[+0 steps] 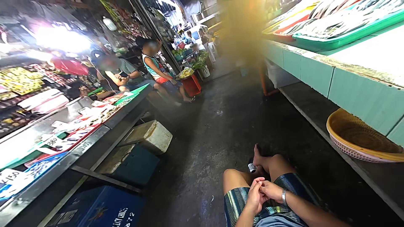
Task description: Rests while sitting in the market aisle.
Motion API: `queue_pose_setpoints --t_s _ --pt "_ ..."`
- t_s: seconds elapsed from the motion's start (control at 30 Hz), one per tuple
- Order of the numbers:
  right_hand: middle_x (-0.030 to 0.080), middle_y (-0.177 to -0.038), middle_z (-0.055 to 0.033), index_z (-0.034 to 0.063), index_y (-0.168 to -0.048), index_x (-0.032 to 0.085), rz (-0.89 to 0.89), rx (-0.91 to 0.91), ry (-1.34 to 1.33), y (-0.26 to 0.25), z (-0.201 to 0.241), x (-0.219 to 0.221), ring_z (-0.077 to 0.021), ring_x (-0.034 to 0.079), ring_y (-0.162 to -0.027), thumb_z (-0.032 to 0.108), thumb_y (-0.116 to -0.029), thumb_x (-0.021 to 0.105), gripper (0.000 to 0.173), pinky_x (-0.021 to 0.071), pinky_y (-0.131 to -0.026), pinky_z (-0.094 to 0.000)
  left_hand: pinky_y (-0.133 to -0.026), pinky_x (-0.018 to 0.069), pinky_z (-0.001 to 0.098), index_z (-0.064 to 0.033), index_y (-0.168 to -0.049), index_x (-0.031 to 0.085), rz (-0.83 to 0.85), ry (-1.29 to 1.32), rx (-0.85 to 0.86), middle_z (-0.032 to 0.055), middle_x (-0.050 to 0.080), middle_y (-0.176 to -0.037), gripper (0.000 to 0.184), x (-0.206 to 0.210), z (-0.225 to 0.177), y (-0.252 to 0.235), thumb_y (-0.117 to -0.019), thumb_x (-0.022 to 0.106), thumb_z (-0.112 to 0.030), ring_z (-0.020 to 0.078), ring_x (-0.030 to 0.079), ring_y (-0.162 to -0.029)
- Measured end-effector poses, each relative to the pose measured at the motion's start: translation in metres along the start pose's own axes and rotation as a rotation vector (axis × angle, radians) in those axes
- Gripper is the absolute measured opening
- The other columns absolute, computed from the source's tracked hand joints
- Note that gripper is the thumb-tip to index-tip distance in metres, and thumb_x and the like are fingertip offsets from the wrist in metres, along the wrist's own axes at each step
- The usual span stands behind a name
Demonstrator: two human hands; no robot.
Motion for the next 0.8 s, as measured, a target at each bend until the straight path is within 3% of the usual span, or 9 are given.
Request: queue_pose_setpoints --t_s 0.8 --pt "0.071 -0.093 -0.0110 0.0028 -0.122 0.062 0.006 0.005 0.012 -0.0015 -0.0010 -0.0002 -0.0188 0.072 -0.080 0.020 -0.1084 0.049 0.025 0.0609 -0.076 -0.0389 -0.082 0.0589 0.0463 -0.0103 -0.141 0.048 0.006 -0.006 -0.003 0.0184 0.068 -0.109 0.037 -0.0023 0.0000 0.0009 -0.1127 0.033 -0.029 0.0297 0.070 -0.092"
Point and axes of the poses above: each hand's wrist, its own y-axis away from the middle knuckle, its own x-axis out of the palm, z = x × y, the point moved 1 cm from there along -y, towards the middle knuckle
